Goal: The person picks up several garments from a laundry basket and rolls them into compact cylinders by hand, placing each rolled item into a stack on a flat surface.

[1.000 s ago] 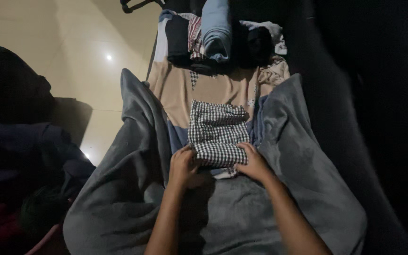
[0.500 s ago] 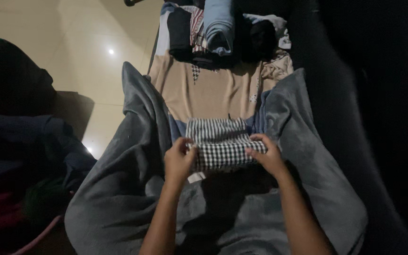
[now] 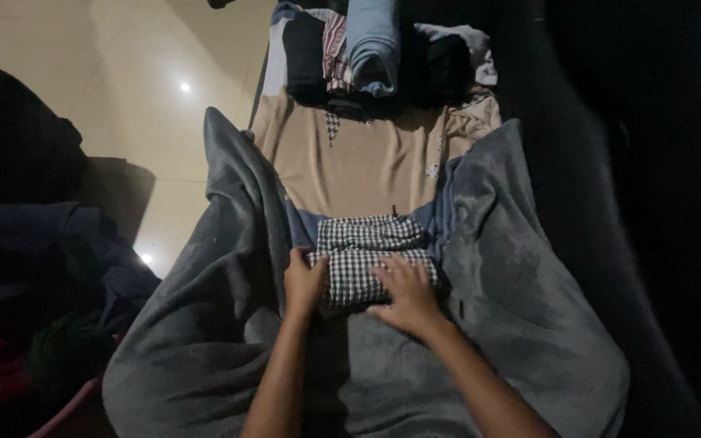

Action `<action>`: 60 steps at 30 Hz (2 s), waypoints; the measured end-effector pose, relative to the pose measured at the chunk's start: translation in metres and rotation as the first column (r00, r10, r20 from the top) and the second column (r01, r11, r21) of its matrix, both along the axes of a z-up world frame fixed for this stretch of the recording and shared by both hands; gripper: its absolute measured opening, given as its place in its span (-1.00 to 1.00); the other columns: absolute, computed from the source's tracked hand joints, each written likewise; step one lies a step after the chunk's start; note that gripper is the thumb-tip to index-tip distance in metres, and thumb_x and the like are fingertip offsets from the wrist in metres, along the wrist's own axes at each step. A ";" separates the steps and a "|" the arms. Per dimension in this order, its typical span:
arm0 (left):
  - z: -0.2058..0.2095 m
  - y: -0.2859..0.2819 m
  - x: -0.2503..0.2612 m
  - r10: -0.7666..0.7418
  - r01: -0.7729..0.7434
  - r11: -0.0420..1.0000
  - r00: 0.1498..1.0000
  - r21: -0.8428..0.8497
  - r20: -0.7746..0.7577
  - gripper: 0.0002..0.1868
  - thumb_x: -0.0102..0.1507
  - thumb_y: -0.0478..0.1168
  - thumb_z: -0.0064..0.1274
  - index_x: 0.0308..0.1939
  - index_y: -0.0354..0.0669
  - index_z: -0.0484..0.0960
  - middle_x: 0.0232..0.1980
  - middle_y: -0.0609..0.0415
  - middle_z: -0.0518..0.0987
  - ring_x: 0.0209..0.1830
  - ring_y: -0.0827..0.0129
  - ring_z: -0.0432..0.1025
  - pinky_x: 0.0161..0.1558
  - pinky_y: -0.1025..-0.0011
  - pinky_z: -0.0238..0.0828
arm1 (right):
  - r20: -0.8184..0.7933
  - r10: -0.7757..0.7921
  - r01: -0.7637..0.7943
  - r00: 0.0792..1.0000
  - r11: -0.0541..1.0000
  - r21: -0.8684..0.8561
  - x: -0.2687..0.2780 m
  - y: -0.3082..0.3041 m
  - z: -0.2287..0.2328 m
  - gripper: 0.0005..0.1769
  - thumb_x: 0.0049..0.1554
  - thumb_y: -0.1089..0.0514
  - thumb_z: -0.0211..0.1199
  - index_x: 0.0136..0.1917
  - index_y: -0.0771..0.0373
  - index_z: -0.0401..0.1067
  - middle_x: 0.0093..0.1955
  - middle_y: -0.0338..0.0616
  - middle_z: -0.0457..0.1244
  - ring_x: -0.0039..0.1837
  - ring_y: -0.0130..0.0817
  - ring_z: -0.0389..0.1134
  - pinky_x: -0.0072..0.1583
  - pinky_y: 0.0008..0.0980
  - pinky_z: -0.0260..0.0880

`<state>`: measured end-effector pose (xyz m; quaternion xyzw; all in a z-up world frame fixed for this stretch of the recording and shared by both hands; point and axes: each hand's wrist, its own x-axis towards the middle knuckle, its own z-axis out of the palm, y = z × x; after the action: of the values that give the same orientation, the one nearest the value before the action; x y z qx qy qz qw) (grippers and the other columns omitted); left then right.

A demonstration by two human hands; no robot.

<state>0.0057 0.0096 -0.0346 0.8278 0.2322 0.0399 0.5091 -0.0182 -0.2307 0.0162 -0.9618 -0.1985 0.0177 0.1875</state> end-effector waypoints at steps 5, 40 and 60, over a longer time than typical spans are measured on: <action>-0.050 -0.009 -0.005 0.146 -0.104 0.959 0.978 -0.262 0.146 -0.49 0.34 -0.05 0.07 0.27 -0.24 0.42 0.06 -0.20 0.60 -0.02 0.04 0.55 0.04 0.14 0.48 | -0.111 0.229 -0.232 0.967 0.973 -0.014 0.052 0.002 -0.004 -0.09 -0.11 -0.08 0.43 0.51 -0.03 0.31 0.43 -0.15 0.25 0.48 -0.17 0.20 0.48 -0.09 0.03; 0.071 -0.183 0.171 -0.250 0.422 0.799 0.881 -0.429 0.402 -0.03 0.08 -0.11 0.22 0.56 -0.16 0.18 0.48 -0.22 0.32 0.43 0.00 0.29 0.34 0.18 0.24 | -0.756 -0.018 0.756 0.654 -0.014 0.654 0.159 -0.108 -0.071 -0.22 0.09 -0.14 0.29 0.50 0.18 0.27 0.37 -0.11 0.29 0.38 -0.16 0.28 0.33 -0.07 0.29; 0.023 -0.157 0.329 -0.225 0.272 0.542 0.959 -0.795 0.174 -0.21 0.25 0.10 0.04 0.51 0.03 0.19 0.38 0.12 0.39 0.23 0.30 0.38 0.05 0.20 0.46 | -0.654 -0.136 0.663 0.744 0.027 0.748 0.455 -0.118 -0.054 -0.13 0.09 -0.05 0.38 0.56 -0.15 0.03 0.55 -0.14 0.04 0.44 0.13 0.16 0.20 0.20 0.41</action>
<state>0.3344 -0.1477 -0.0114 0.5258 0.0920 -0.1219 0.8368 0.4372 -0.3483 -0.0379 -0.5948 0.1717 0.0316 0.7847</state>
